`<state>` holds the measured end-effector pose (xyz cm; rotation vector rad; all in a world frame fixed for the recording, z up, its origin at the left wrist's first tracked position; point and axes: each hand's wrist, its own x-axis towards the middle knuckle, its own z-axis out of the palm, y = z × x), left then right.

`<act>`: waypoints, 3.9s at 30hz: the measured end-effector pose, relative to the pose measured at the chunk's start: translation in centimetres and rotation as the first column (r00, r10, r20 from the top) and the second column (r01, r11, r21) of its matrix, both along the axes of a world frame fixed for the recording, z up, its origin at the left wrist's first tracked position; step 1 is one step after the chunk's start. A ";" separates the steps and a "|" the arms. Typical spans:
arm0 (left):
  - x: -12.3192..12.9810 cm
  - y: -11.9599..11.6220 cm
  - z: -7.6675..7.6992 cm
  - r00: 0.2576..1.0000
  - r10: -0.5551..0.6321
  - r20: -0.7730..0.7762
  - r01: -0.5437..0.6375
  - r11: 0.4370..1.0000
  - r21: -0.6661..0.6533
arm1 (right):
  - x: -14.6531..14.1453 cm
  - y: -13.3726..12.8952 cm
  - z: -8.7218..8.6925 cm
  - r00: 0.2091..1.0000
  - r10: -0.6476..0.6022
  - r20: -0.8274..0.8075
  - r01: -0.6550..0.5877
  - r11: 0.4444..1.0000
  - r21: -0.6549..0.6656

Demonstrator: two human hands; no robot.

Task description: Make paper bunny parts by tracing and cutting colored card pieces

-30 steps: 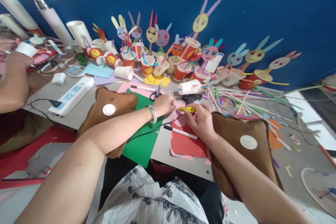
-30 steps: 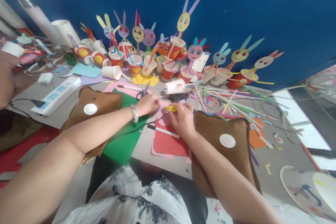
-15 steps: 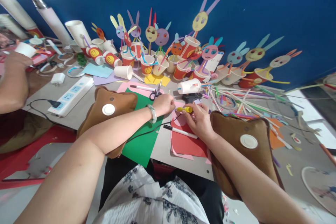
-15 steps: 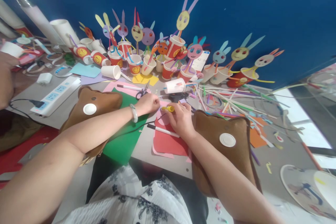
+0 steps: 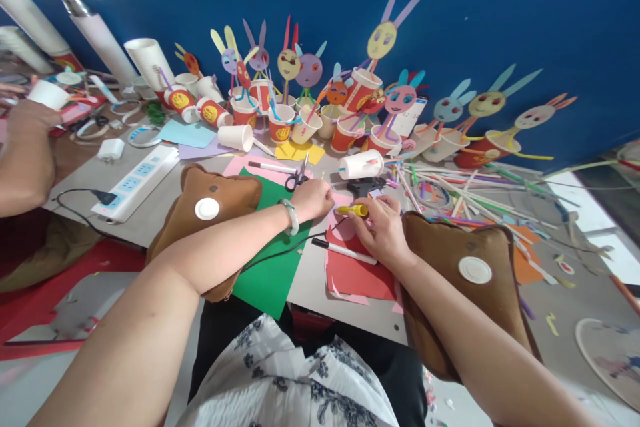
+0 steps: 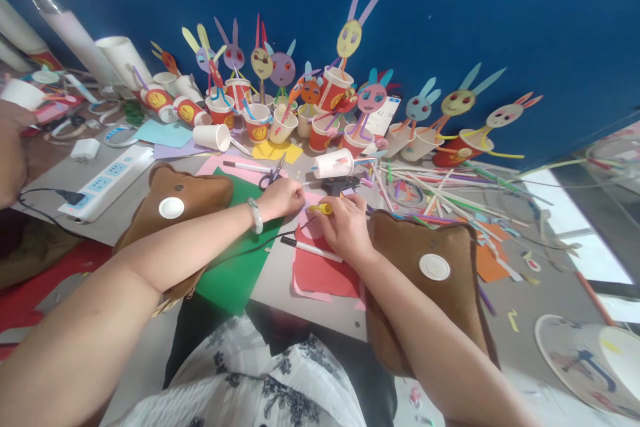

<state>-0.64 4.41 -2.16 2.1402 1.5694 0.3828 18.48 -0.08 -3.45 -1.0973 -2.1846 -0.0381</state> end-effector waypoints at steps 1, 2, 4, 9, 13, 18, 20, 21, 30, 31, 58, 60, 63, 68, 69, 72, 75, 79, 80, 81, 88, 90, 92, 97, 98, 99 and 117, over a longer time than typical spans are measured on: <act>0.0 0.0 0.0 1.000 0.003 -0.005 -0.003 1.000 0.003 | 0.0 0.0 0.0 1.000 -0.005 -0.007 0.005 1.000 0.011; 0.0 0.1 -0.1 1.000 0.005 -0.013 -0.005 1.000 0.007 | 0.1 0.0 0.1 1.000 -0.014 -0.017 0.014 1.000 0.020; 0.1 0.1 -0.2 1.000 0.004 -0.026 -0.003 1.000 0.015 | 0.1 0.0 0.0 0.999 -0.030 -0.035 0.031 0.999 0.027; 0.0 0.1 -0.1 1.000 -0.003 -0.016 0.003 1.000 0.016 | 0.0 0.0 -0.1 1.000 -0.006 -0.015 0.006 1.000 -0.002; 0.0 0.1 0.0 1.000 0.006 -0.005 -0.006 1.000 0.000 | 0.1 -0.1 0.1 0.997 -0.047 -0.056 0.048 0.999 0.022; 0.0 0.2 0.1 0.999 0.023 0.023 -0.022 0.999 -0.037 | 0.0 -0.4 0.4 0.996 -0.034 -0.085 0.037 0.998 0.045; -0.1 0.3 0.1 0.998 0.029 0.048 -0.027 0.998 -0.049 | 0.0 -0.4 0.4 0.997 -0.020 -0.073 0.022 0.999 0.031; -0.1 0.3 0.1 0.997 0.031 0.064 -0.027 0.998 -0.055 | 0.0 -0.4 0.3 0.998 -0.013 -0.064 0.014 1.000 0.020; -0.2 0.3 0.2 0.992 0.040 0.122 -0.029 0.995 -0.095 | 0.0 -0.3 -0.1 0.995 0.096 -0.025 -0.096 0.995 -0.017; -0.2 0.3 0.2 0.991 0.043 0.128 -0.030 0.995 -0.099 | 0.0 -0.3 -0.2 0.995 0.102 -0.020 -0.103 0.995 -0.019; -0.1 0.3 0.0 0.997 0.035 0.065 -0.031 0.998 -0.061 | 0.1 -0.2 0.0 0.995 0.099 0.027 -0.100 0.995 0.008; -0.1 0.3 0.0 0.997 0.036 0.072 -0.032 0.997 -0.065 | 0.1 -0.3 0.0 0.996 0.083 0.015 -0.084 0.996 0.033; -0.1 0.3 0.0 0.995 0.039 0.094 -0.032 0.997 -0.074 | 0.1 -0.3 -0.1 0.997 0.072 0.001 -0.072 0.996 0.056; -0.1 0.2 0.1 0.993 0.052 0.104 -0.042 0.995 -0.093 | 0.1 0.0 -0.4 0.996 0.079 0.027 -0.080 0.996 0.033; -0.1 0.2 0.1 0.994 0.051 0.101 -0.042 0.995 -0.091 | 0.1 0.1 -0.4 0.997 0.077 0.030 -0.078 0.997 0.029; -0.1 0.2 0.1 0.996 0.039 0.077 -0.034 0.998 -0.061 | 0.2 0.0 -0.2 0.998 0.066 0.018 -0.067 0.997 0.030; -0.1 0.3 0.0 0.998 0.028 0.059 -0.025 0.999 -0.042 | 0.2 -0.1 -0.1 0.999 0.037 -0.027 -0.036 0.997 0.068; -0.1 0.2 0.0 0.997 0.018 0.071 -0.015 0.999 -0.044 | 0.1 -0.2 -0.1 0.998 0.026 -0.051 -0.022 0.996 0.082; -0.1 0.2 0.1 0.997 0.018 0.073 -0.015 0.999 -0.046 | 0.0 -0.1 -0.2 0.999 0.035 -0.037 -0.032 0.997 0.070; -0.2 0.1 0.1 0.997 0.019 0.075 -0.016 0.999 -0.049 | 0.0 -0.1 -0.2 0.999 0.043 -0.020 -0.041 0.997 0.057; -0.2 0.1 0.3 0.998 0.022 0.051 -0.019 0.998 -0.054 | 0.2 0.0 0.1 0.999 0.035 -0.002 -0.035 0.999 0.039; -0.1 0.2 0.3 0.999 0.021 0.047 -0.018 0.998 -0.054 | 0.2 -0.1 0.1 1.000 0.014 -0.025 -0.013 0.999 0.047; -0.2 0.2 0.3 0.998 0.016 0.056 -0.013 0.998 -0.057 | 0.1 -0.2 0.1 0.999 -0.002 -0.047 0.004 0.999 0.048; -0.2 0.0 0.4 0.997 0.016 0.074 -0.012 0.998 -0.059 | 0.1 0.0 -0.1 0.998 0.060 -0.011 -0.060 0.998 0.032; -0.2 0.0 0.4 0.997 0.018 0.072 -0.014 0.998 -0.058 | 0.1 0.0 -0.1 0.998 0.067 -0.001 -0.067 0.997 0.030; -0.2 0.0 0.4 0.998 0.019 0.068 -0.015 0.998 -0.056 | 0.1 0.0 -0.1 0.997 0.072 0.004 -0.072 0.997 0.031; -0.2 0.2 0.0 0.998 0.022 0.061 -0.019 0.998 -0.055 | 0.2 -0.1 0.0 0.998 0.050 -0.027 -0.050 0.999 0.015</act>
